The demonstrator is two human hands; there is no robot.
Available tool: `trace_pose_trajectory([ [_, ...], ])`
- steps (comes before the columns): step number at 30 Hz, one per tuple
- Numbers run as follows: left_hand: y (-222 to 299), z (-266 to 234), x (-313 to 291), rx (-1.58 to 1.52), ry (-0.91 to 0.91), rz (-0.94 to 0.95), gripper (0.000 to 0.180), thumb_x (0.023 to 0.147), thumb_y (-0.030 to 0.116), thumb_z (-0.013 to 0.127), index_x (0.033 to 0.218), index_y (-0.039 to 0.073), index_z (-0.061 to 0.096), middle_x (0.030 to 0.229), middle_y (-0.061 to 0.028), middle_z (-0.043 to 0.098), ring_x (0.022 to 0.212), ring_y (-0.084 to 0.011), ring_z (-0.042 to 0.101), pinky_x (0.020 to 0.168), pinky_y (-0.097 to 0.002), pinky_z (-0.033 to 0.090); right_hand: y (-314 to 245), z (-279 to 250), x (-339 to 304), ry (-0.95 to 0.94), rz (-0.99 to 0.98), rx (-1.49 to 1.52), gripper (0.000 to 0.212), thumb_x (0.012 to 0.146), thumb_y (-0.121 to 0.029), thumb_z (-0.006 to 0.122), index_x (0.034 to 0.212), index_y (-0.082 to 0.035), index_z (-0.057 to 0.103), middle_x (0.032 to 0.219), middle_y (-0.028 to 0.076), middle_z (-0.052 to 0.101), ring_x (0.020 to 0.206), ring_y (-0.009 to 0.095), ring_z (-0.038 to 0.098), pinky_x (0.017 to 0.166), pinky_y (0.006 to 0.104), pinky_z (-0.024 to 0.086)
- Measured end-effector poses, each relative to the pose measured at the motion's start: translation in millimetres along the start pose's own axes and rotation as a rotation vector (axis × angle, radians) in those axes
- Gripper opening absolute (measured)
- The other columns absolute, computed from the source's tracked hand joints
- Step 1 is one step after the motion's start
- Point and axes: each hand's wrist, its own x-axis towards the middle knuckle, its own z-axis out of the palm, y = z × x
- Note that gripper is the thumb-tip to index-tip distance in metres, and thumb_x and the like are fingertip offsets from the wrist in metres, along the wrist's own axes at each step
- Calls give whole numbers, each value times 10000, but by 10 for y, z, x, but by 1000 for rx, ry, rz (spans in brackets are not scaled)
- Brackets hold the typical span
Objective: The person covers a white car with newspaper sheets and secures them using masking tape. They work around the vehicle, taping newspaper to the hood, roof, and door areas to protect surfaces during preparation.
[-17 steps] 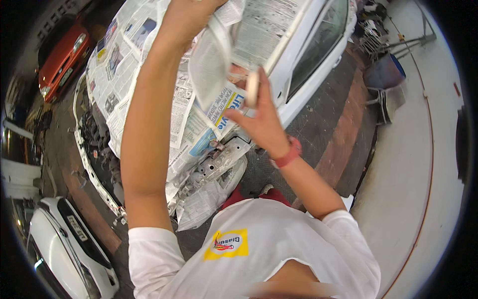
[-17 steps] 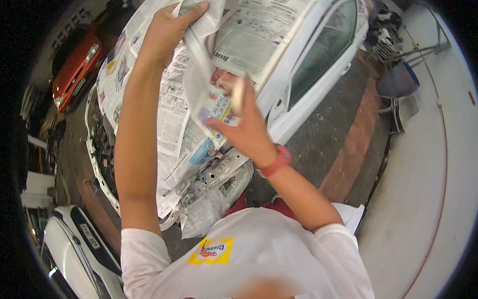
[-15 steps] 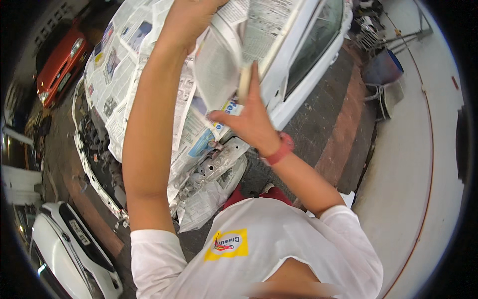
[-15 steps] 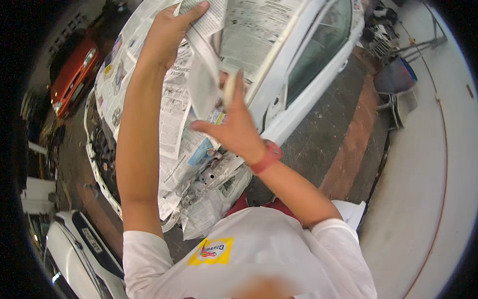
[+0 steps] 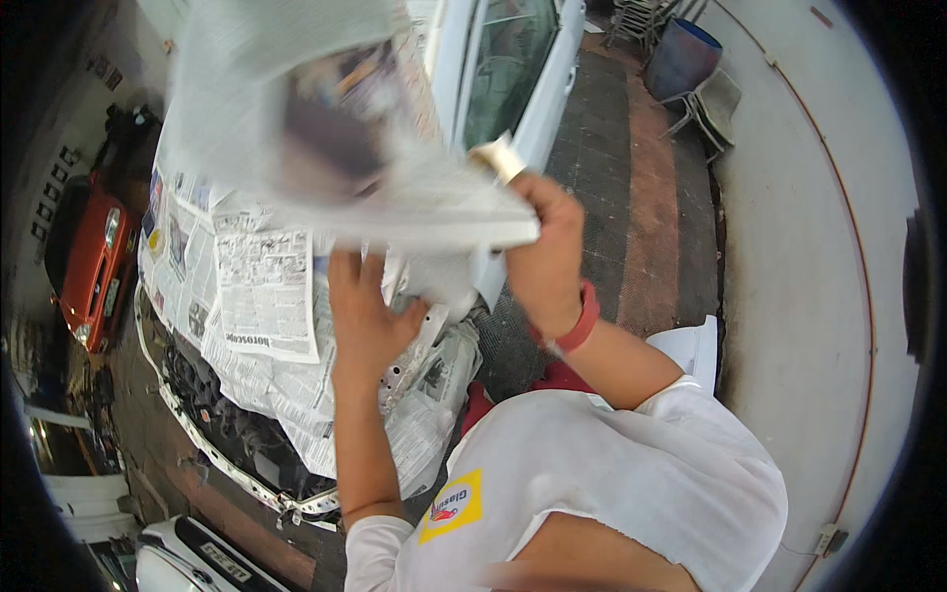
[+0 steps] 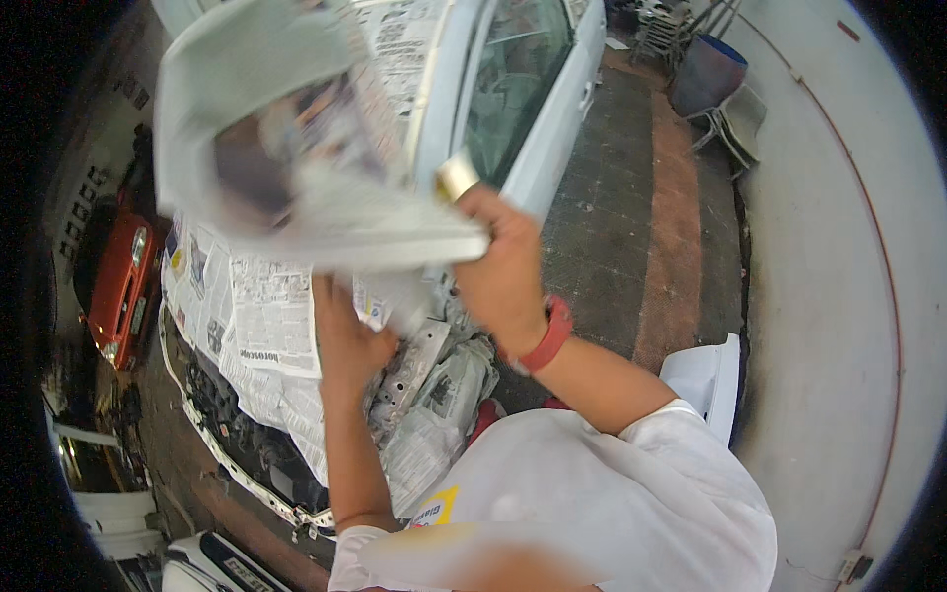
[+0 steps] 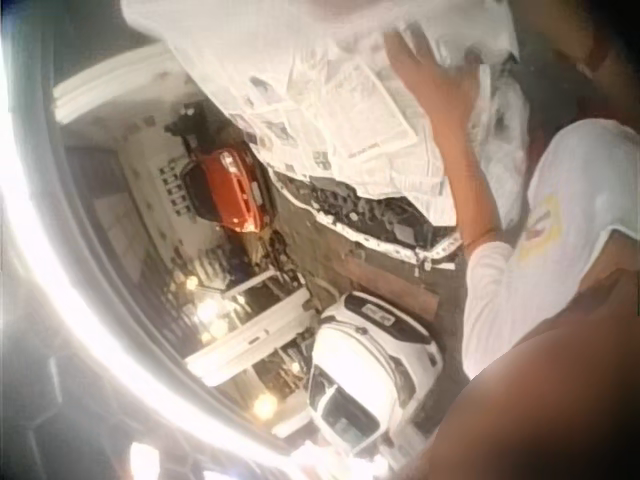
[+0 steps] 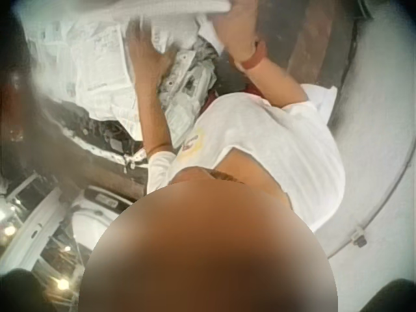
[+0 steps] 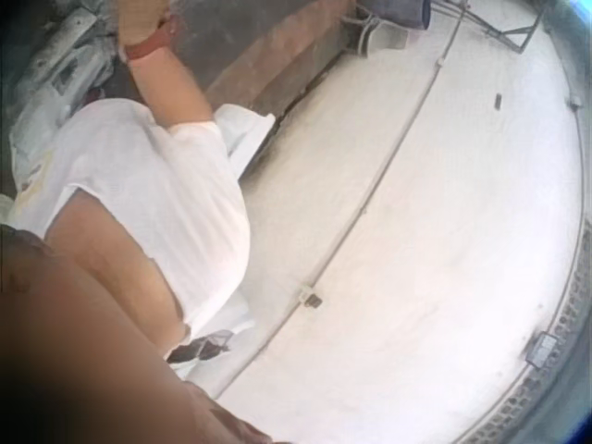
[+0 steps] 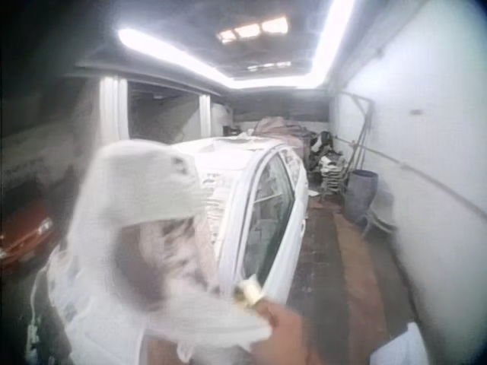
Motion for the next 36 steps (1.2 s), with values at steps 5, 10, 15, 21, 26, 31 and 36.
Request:
trace_pose_trajectory([
  [5, 364, 772, -946, -636, -65, -537, 887, 788, 356, 962, 1521, 30, 583, 1535, -228, 580, 1413, -367, 573, 1184, -514, 443, -470, -509, -315, -496, -111, 38, 201, 801, -52, 832, 929, -13, 682, 801, 124, 656, 727, 291, 681, 680, 374, 511],
  [10, 1391, 881, -1175, -514, -222, -373, 720, 846, 299, 896, 1454, 13, 636, 1416, -208, 663, 1345, -357, 635, 1149, -486, 475, -610, -1510, -422, -459, -126, -68, 230, 828, -75, 797, 1041, -50, 714, 921, 163, 700, 854, 415, 726, 742, 453, 562],
  [15, 2751, 1158, -794, -500, -90, -75, 560, 905, 242, 831, 1388, -4, 689, 1298, -188, 746, 1277, -347, 697, 1114, -458, 507, -419, -2651, -501, -357, -13, -169, 215, 861, -57, 759, 1060, -3, 696, 901, 189, 676, 853, 376, 728, 753, 436, 555],
  [21, 3533, 1620, -827, -588, 353, -477, 440, 892, 3, 638, 1322, -61, 705, 1189, -281, 757, 1107, -459, 756, 968, -413, 583, -114, -3435, -747, -215, 382, 13, 368, 951, -217, 788, 1212, 18, 678, 1068, 55, 677, 977, 160, 664, 924, 335, 537],
  [26, 3679, 1658, -1231, -478, 212, -709, 209, 822, -6, 709, 1021, -36, 768, 808, -237, 721, 740, -382, 730, 689, -412, 534, 223, -3784, -1060, -502, 502, 454, 1004, 747, -445, 1023, 1493, 33, 552, 1357, 121, 702, 1276, 221, 671, 1089, 374, 530],
  [31, 3854, 1922, -1479, -738, 207, -988, 193, 890, 62, 833, 1065, -13, 804, 978, -82, 824, 904, -95, 694, 809, -326, 556, 571, -3769, -1547, -903, 124, -328, 390, 885, -148, 918, 1250, -84, 798, 1384, 136, 727, 1222, 314, 713, 1051, 425, 554],
  [36, 4006, 2118, -1673, -1048, 394, -1156, 290, 892, 30, 848, 1176, -10, 805, 1153, -70, 826, 1022, -120, 734, 899, -314, 579, 658, -3598, -1775, -730, 533, 228, 402, 975, -52, 832, 1329, 31, 660, 1234, 104, 737, 1138, 178, 695, 966, 347, 572],
])
